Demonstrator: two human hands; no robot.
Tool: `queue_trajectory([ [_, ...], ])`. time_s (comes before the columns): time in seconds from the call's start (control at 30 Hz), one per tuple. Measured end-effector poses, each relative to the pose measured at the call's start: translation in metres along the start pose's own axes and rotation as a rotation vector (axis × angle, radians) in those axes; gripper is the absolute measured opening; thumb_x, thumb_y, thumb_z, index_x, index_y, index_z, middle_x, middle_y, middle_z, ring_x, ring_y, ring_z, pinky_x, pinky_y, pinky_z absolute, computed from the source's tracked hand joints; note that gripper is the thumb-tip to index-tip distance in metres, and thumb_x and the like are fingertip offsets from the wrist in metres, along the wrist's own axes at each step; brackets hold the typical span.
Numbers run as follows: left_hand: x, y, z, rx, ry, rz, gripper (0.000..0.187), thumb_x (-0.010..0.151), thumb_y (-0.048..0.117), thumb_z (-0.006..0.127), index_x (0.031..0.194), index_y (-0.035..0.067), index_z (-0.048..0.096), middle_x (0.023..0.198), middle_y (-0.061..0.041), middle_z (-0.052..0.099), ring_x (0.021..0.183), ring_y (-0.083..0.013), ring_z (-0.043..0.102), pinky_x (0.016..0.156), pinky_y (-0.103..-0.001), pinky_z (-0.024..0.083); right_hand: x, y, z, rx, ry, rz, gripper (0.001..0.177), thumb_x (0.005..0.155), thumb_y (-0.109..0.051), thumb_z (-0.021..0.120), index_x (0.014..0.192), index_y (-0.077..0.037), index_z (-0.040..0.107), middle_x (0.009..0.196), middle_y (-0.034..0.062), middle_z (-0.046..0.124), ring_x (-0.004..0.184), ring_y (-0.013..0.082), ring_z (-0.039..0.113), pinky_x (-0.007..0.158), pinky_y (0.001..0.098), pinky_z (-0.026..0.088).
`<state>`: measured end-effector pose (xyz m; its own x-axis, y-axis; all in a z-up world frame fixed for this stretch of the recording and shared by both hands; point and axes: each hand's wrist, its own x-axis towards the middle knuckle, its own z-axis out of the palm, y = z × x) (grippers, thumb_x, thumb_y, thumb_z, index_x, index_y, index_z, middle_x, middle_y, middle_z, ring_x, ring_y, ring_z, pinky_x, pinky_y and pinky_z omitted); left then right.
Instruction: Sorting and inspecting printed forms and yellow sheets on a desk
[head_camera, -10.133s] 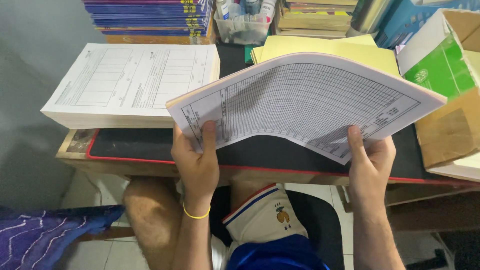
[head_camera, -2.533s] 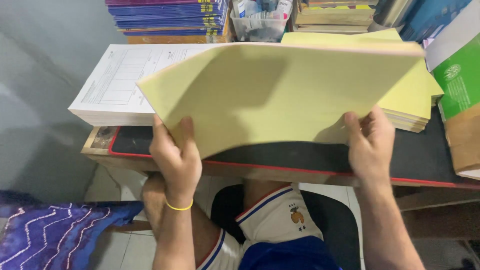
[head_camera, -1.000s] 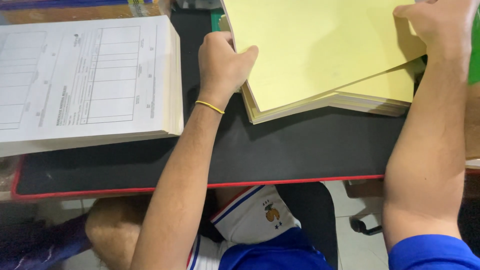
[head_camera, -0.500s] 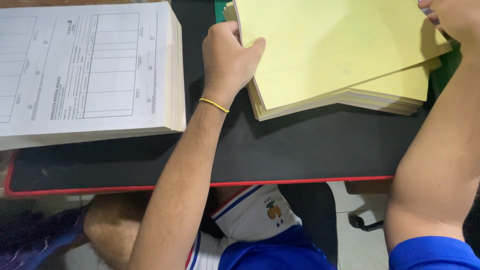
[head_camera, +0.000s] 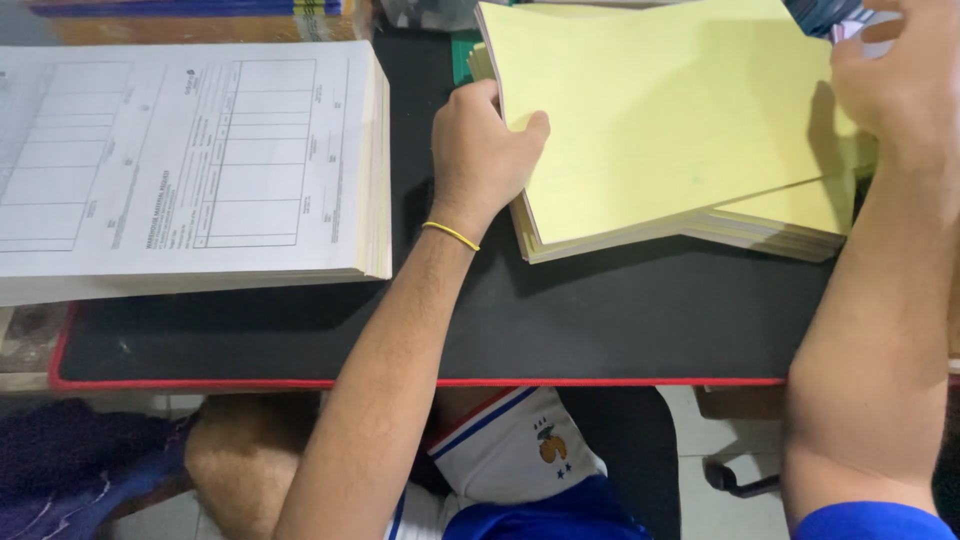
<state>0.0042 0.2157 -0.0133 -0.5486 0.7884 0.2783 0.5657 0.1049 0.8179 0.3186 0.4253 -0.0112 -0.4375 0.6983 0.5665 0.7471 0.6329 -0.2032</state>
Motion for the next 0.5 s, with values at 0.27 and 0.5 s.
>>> queue_trajectory([
  [0.27, 0.007, -0.005, 0.007, 0.041, -0.005, -0.090, 0.023, 0.062, 0.029, 0.062, 0.066, 0.007, 0.056, 0.072, -0.005, 0.066, 0.068, -0.0268, 0.062, 0.058, -0.037, 0.047, 0.009, -0.163, 0.008, 0.141, -0.133, -0.341, 0.014, 0.094, -0.011, 0.064, 0.103, -0.003, 0.071, 0.097, 0.0111, 0.068, 0.091, 0.0206, 0.061, 0.090, 0.0404, 0.042],
  [0.5, 0.004, -0.003, 0.007, -0.127, 0.082, -0.097, 0.054, 0.057, 0.020, 0.067, 0.105, 0.004, 0.049, 0.098, -0.009, 0.066, 0.090, -0.0266, 0.063, 0.075, -0.033, 0.050, 0.011, -0.167, 0.024, -0.036, -0.284, -0.189, 0.027, 0.090, -0.033, 0.061, 0.088, -0.008, 0.071, 0.088, 0.0070, 0.065, 0.083, 0.0206, 0.056, 0.072, 0.0405, 0.045],
])
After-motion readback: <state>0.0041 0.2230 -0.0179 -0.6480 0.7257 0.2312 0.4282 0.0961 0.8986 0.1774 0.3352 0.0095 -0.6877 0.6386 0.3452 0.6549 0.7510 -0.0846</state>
